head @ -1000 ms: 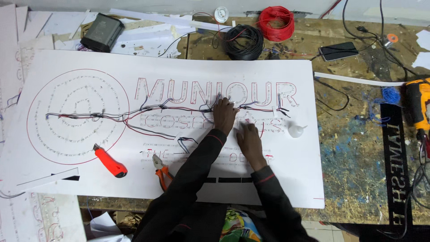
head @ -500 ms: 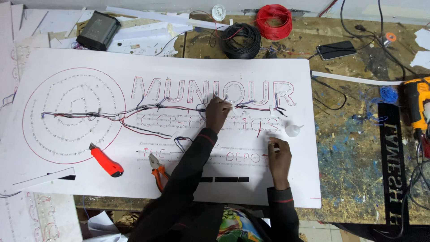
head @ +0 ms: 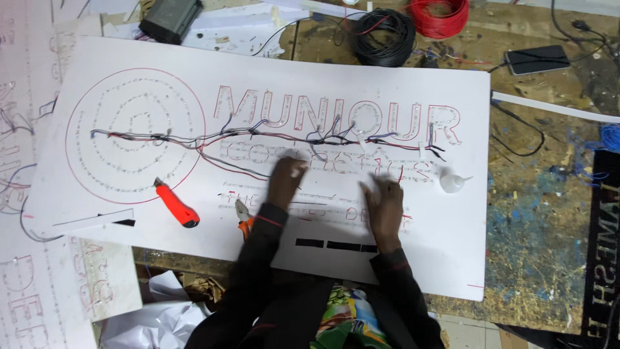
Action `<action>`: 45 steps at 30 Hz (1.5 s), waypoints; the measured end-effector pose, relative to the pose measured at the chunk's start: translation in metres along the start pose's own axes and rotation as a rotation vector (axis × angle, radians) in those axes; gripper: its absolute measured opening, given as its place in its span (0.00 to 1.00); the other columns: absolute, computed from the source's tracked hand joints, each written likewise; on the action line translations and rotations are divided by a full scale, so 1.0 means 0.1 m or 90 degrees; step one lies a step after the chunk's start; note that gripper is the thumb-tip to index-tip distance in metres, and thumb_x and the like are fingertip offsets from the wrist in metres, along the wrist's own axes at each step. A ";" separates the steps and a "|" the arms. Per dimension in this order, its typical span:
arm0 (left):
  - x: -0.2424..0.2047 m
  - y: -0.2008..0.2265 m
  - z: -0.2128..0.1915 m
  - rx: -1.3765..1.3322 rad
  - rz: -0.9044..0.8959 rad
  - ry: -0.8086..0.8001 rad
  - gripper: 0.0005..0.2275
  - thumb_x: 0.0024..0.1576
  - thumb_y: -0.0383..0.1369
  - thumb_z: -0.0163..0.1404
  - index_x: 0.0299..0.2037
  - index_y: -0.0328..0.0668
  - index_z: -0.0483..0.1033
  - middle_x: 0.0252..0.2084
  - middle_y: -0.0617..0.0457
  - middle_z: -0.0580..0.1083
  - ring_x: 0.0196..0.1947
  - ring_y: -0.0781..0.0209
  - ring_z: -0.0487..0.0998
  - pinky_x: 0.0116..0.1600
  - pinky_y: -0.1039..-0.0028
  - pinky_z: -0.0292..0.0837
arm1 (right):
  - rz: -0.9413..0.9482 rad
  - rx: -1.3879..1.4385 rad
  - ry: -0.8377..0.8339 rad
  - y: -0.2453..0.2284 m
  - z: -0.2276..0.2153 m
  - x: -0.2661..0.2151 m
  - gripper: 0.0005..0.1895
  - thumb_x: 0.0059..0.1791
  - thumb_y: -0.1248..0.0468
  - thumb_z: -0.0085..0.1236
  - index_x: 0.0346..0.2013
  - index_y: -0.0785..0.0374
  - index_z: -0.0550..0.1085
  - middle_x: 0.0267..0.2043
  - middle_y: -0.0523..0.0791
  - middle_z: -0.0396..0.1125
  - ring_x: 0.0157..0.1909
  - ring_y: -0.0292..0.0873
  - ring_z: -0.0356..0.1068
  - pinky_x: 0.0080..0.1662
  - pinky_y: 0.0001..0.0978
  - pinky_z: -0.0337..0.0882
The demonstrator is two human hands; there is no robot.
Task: The person arranges and secures black and red wires onto a white board following a pre-drawn design that includes text and a spiral pattern. They use their hands to position the wires and occasionally use pliers to manipulate the wire ends.
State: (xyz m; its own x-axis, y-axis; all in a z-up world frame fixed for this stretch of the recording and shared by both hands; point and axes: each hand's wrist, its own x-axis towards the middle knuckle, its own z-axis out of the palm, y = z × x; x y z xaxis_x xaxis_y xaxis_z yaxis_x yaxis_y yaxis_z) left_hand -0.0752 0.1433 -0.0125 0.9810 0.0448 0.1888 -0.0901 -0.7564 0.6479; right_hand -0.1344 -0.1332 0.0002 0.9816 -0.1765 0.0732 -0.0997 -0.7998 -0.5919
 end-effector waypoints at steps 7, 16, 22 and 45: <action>-0.05 0.77 0.44 0.103 0.269 -0.067 0.16 0.66 0.32 0.61 0.64 0.49 0.82 0.64 0.52 0.79 0.70 0.49 0.76 0.71 0.51 0.72 | -0.089 0.048 0.017 0.00 0.20 0.34 0.08 0.56 0.59 0.71 0.47 0.56 0.86 0.47 0.51 0.73 0.52 0.61 0.74 0.57 0.53 0.73; -0.18 0.79 0.53 0.075 0.292 -0.094 0.08 0.71 0.38 0.51 0.45 0.52 0.84 0.34 0.57 0.78 0.43 0.52 0.83 0.55 0.56 0.74 | 0.006 0.156 -0.082 0.16 0.02 0.02 0.07 0.60 0.54 0.66 0.51 0.47 0.83 0.40 0.51 0.79 0.43 0.58 0.77 0.48 0.50 0.76; -0.18 0.67 0.43 0.011 0.190 -0.093 0.08 0.60 0.40 0.56 0.36 0.52 0.87 0.24 0.54 0.76 0.32 0.49 0.82 0.46 0.57 0.76 | -0.039 0.144 -0.169 -0.03 0.07 0.08 0.09 0.60 0.50 0.65 0.51 0.44 0.86 0.43 0.48 0.83 0.49 0.59 0.83 0.52 0.52 0.80; 1.02 0.55 0.40 0.071 0.165 -0.084 0.13 0.69 0.35 0.60 0.62 0.47 0.83 0.57 0.48 0.79 0.61 0.44 0.79 0.62 0.54 0.75 | 0.080 0.265 -0.189 -0.28 0.39 0.91 0.12 0.65 0.61 0.45 0.57 0.63 0.73 0.29 0.50 0.72 0.37 0.53 0.75 0.44 0.54 0.71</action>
State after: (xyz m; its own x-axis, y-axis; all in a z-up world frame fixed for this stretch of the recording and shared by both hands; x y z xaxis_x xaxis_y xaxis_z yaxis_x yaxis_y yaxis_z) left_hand 0.0266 0.0801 0.0134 0.9422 -0.2390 0.2347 -0.3282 -0.7990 0.5039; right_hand -0.0357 -0.1046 -0.0079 0.9760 -0.0379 -0.2144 -0.2063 -0.4759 -0.8549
